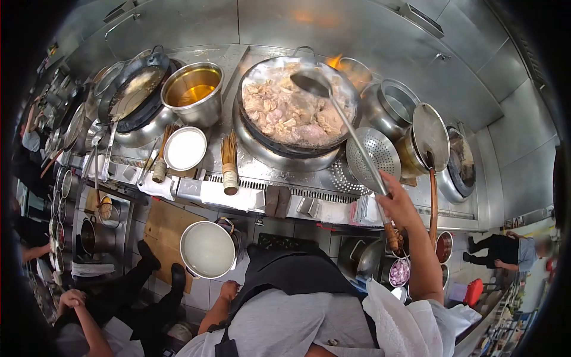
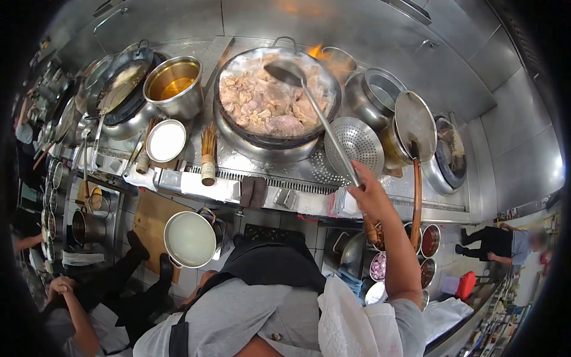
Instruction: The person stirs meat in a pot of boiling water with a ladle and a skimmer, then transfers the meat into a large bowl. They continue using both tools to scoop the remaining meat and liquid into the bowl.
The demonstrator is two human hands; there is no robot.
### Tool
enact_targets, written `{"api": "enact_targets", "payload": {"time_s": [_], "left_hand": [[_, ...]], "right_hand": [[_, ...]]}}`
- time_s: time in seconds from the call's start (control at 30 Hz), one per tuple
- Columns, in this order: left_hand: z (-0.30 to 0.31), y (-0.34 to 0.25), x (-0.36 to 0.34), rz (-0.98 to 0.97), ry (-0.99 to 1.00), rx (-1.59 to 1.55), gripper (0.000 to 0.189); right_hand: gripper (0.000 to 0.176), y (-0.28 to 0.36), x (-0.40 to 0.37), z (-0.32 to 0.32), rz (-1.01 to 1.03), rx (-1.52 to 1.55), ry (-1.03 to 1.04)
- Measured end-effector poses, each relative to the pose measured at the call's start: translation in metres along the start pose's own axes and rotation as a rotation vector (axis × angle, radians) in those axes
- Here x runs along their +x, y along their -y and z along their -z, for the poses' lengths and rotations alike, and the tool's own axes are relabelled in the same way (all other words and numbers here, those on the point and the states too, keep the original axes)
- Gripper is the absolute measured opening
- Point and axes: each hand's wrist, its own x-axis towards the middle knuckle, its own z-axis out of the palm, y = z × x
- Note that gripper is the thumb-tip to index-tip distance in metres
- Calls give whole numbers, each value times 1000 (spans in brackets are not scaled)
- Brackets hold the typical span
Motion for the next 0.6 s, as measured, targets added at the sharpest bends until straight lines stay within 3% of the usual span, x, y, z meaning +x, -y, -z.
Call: {"api": "enact_targets", "payload": {"time_s": [0.03, 0.13, 0.17, 0.27, 0.3, 0.4, 0.53, 0.6], "left_hand": [[-3, -7, -5, 284, -107, -356, 14], [-17, -28, -32, 204, -294, -306, 11], [-19, -24, -29, 195, -252, -437, 12], [-41, -16, -21, 129, -286, -474, 9], [-41, -13, -27, 52, -281, -176, 12], [-61, 5, -33, -168, -408, 200, 17], [-73, 30, -36, -149, -367, 376, 17], [-73, 37, -34, -154, -347, 411, 16]], "right_hand": [[70, -4, 8, 6, 22, 101, -32], [64, -30, 79, 41, 357, -182, -211], [62, -31, 107, 58, 516, -326, -280], [59, -6, 158, 84, 449, -436, -271], [58, 4, 168, 84, 375, -399, -230], [54, 23, 189, 69, 185, -388, -82], [51, 36, 196, 34, 67, -312, 109], [52, 36, 195, 26, 127, -326, 95]]}}
